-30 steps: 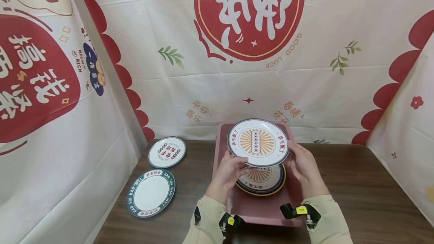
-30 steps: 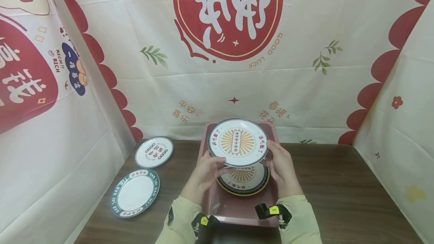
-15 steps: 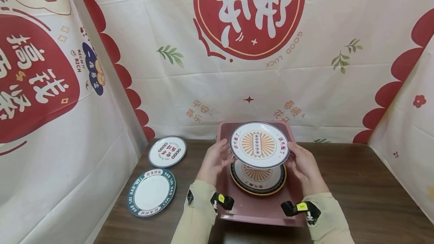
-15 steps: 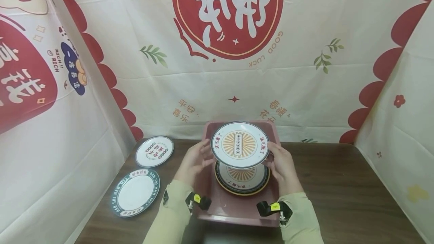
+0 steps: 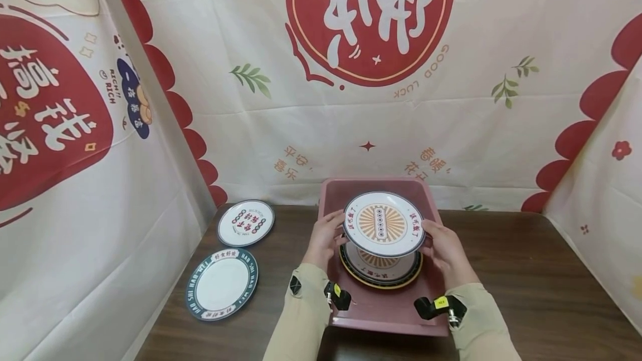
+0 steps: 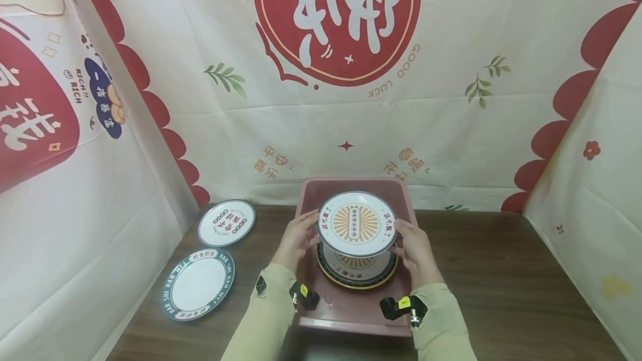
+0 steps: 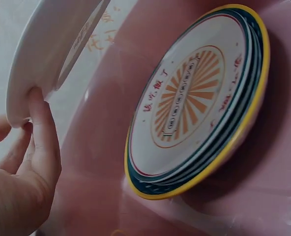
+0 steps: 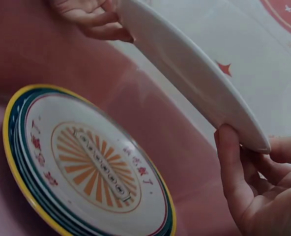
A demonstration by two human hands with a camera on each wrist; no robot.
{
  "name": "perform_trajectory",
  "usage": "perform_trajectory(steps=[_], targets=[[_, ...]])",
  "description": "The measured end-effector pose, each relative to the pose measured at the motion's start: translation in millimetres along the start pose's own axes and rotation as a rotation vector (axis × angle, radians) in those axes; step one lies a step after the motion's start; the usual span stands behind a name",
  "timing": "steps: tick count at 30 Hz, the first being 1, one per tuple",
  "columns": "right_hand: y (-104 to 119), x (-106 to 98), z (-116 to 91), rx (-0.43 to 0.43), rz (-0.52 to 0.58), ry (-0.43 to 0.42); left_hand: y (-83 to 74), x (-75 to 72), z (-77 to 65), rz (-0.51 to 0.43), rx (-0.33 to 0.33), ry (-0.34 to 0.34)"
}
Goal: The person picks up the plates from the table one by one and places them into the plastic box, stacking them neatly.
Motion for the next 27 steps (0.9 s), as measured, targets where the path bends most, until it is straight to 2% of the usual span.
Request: perform_trajectory(steps=[5,10,13,16,21,25,27], targets=[[-1,-6,7,0.008,-0.135,-0.061,2.0,-1.3,0.1,0.035,0.019,-0.033],[-3,-11,16,0.004,-0.330,-0.135,4.3,-0.3,2.3,0.143,0.046,-0.073],[-6,-10,20,-0.013,-0.492,-0.168,4.9,-1.0,3.5,0.277,0.080,-0.111],[-7,-6,20,-0.042,-0.608,-0.184,4.8,-1.5,4.3,0.463,0.128,-0.138],[-10,0,21,-0.063,-0.769,-0.141,4.8,2.4,3.6,0.760,0.161,-0.108],[-13,4,23,-0.057,-0.919,-0.091,8.3,4.8,3.8,0.886,0.131,-0.069],[-14,6,23,-0.050,-1.011,-0.070,10.0,4.7,3.5,0.899,0.114,-0.073]])
Point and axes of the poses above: each hand's wrist, its own z-axis towards the middle knuckle, its own x-axis out of the palm, y = z × x, the point moved 7 cm from there along z, towards the middle knuckle, and after that the axes turned 3 degrees about -z, right-handed, at the moved point
